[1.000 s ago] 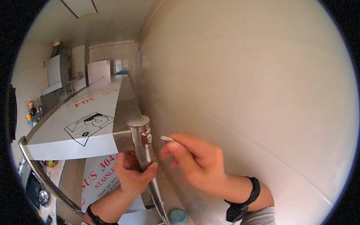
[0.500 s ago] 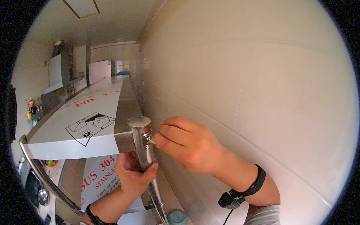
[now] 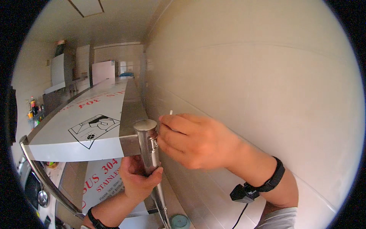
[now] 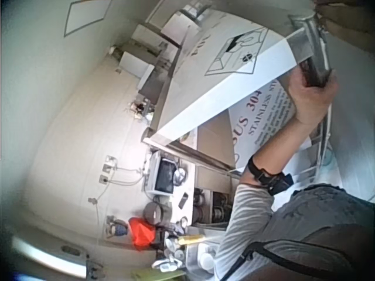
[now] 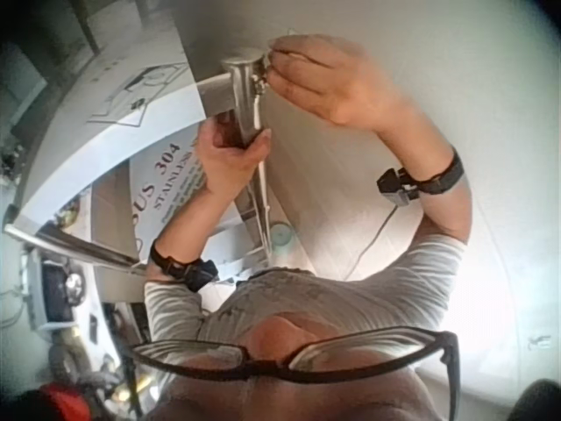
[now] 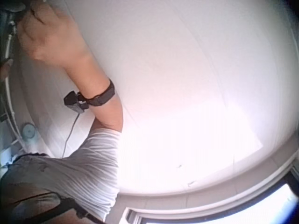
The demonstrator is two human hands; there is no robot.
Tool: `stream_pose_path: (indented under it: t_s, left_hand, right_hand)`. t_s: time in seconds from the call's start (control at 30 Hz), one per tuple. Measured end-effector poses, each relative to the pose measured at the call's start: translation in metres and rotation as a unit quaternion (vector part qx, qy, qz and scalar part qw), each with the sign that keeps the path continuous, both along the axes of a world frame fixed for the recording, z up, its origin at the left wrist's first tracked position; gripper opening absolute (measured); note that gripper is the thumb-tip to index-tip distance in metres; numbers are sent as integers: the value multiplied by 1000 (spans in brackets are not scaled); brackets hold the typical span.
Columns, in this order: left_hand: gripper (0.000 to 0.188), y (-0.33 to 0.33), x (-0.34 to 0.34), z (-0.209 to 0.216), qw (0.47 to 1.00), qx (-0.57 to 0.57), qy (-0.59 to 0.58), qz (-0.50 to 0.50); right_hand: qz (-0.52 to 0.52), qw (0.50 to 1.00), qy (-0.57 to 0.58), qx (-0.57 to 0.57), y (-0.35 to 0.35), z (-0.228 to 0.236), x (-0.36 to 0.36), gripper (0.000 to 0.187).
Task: Assembling a stainless steel storage shelf by screwing fasteners into the legs.
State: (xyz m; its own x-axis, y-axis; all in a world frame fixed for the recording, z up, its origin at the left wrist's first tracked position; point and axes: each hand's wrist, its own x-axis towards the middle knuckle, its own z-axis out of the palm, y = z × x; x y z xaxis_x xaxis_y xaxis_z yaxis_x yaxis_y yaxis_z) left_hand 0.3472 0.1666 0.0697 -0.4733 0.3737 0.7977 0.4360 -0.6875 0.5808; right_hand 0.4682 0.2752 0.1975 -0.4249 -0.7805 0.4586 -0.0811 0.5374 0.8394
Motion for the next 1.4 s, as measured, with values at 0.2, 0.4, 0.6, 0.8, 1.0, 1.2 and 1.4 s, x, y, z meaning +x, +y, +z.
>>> stream_pose_path:
  t_s: [0.2, 0.4, 0.6, 0.8, 1.0, 1.2, 1.4]
  left_hand:
    - [56, 0, 0, 4, 999, -26, -3, -27]
    - [56, 1, 0, 5, 997, 13, 53, -61]
    - [55, 2, 0, -2, 999, -5, 10, -35]
    - [51, 2, 1, 2, 1000, -4, -4, -22]
    - [50, 1, 0, 0, 1000, -10, 14, -12]
    - [53, 1, -4, -5, 1000, -23, 4, -16]
    - [60, 4, -2, 5, 998, 21, 44, -37]
  right_hand:
    - [19, 913, -123, -389, -6, -39, -1, 10]
    - [123, 534, -221, -807, -40, -62, 14, 13]
    - [106, 876, -38, -468, -7, -49, 10, 21]
    - [74, 969, 5, -236, 9, -38, -7, 26]
    - [6, 997, 20, -69, 3, -13, 0, 25]
    - [4, 999, 0, -38, 3, -9, -4, 17]
    - [98, 533, -220, -811, -27, -59, 2, 12]
